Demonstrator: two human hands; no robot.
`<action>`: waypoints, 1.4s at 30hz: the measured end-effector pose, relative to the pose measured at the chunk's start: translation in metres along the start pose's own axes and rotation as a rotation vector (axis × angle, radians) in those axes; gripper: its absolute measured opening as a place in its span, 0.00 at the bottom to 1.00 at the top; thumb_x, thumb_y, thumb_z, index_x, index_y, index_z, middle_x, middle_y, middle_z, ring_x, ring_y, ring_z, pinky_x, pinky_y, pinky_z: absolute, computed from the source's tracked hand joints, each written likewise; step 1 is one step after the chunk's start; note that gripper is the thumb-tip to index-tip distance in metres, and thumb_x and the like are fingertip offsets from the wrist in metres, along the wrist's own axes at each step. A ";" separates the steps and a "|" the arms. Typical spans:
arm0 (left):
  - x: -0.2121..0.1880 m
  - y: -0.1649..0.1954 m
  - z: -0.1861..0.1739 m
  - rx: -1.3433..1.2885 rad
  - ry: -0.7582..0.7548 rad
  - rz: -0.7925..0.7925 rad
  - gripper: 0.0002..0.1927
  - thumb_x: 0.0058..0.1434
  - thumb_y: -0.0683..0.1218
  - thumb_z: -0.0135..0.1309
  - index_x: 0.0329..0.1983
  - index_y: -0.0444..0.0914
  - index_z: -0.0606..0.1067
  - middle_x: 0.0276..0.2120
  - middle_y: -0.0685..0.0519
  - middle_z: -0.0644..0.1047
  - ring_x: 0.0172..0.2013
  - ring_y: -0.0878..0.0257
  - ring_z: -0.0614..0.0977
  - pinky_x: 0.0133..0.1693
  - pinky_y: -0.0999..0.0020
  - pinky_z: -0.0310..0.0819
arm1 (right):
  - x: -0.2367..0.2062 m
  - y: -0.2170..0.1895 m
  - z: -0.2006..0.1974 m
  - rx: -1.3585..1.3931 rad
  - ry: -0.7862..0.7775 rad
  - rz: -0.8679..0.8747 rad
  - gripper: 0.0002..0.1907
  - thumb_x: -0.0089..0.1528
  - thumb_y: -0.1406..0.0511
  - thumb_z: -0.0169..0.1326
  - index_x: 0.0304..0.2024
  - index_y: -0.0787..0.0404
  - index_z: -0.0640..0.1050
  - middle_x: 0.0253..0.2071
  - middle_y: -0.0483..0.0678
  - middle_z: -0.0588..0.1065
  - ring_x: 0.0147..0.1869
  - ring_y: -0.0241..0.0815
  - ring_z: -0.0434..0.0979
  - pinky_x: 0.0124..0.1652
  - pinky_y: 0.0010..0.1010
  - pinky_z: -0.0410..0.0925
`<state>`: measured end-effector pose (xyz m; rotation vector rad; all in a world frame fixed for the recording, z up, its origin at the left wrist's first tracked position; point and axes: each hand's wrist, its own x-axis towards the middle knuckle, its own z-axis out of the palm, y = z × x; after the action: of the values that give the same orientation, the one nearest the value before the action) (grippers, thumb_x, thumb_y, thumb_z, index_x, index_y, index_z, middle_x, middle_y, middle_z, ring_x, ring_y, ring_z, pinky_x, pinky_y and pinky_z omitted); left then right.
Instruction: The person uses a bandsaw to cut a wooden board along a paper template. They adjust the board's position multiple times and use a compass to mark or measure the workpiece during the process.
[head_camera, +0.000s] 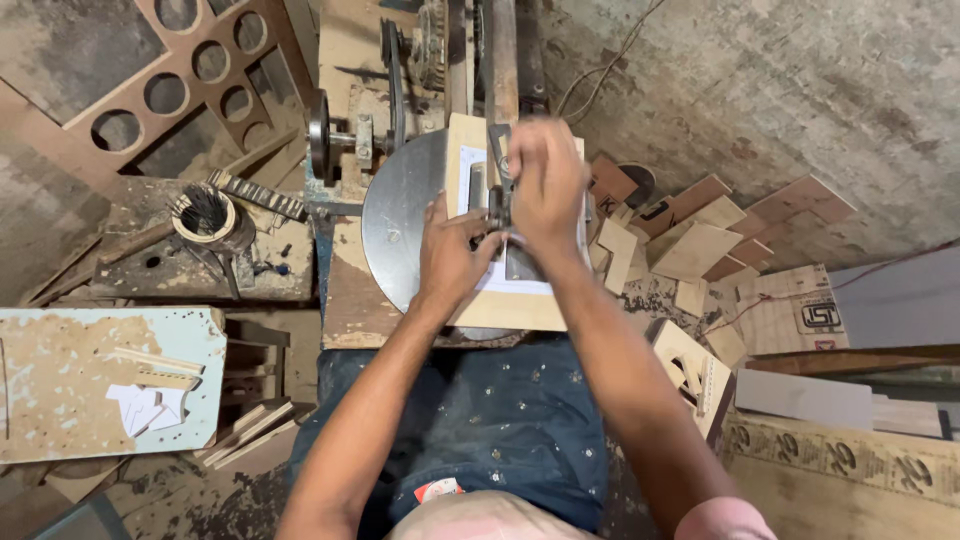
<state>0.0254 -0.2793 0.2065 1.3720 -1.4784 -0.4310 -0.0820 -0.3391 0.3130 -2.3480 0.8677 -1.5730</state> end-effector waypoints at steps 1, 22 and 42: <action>0.001 0.000 0.002 0.005 0.012 -0.013 0.09 0.57 0.46 0.64 0.36 0.36 0.85 0.48 0.48 0.84 0.63 0.34 0.69 0.69 0.38 0.50 | -0.011 -0.009 -0.006 -0.113 0.067 -0.168 0.14 0.74 0.66 0.41 0.34 0.59 0.71 0.31 0.47 0.72 0.36 0.42 0.69 0.41 0.33 0.65; -0.003 -0.011 0.012 0.097 -0.027 -0.018 0.13 0.59 0.52 0.63 0.31 0.37 0.84 0.34 0.43 0.84 0.66 0.35 0.70 0.68 0.28 0.44 | 0.012 -0.008 -0.004 0.005 -0.182 0.522 0.47 0.68 0.48 0.52 0.77 0.65 0.47 0.61 0.64 0.69 0.64 0.58 0.72 0.62 0.50 0.66; -0.011 -0.023 0.004 -0.035 -0.002 0.026 0.05 0.59 0.46 0.63 0.35 0.40 0.86 0.42 0.47 0.84 0.62 0.47 0.76 0.68 0.33 0.44 | -0.023 -0.034 -0.051 0.299 -0.320 0.836 0.33 0.70 0.57 0.51 0.73 0.66 0.61 0.43 0.67 0.79 0.43 0.50 0.80 0.47 0.36 0.68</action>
<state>0.0322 -0.2775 0.1818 1.3243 -1.4823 -0.4396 -0.1216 -0.2902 0.3317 -1.6166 1.2048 -0.8751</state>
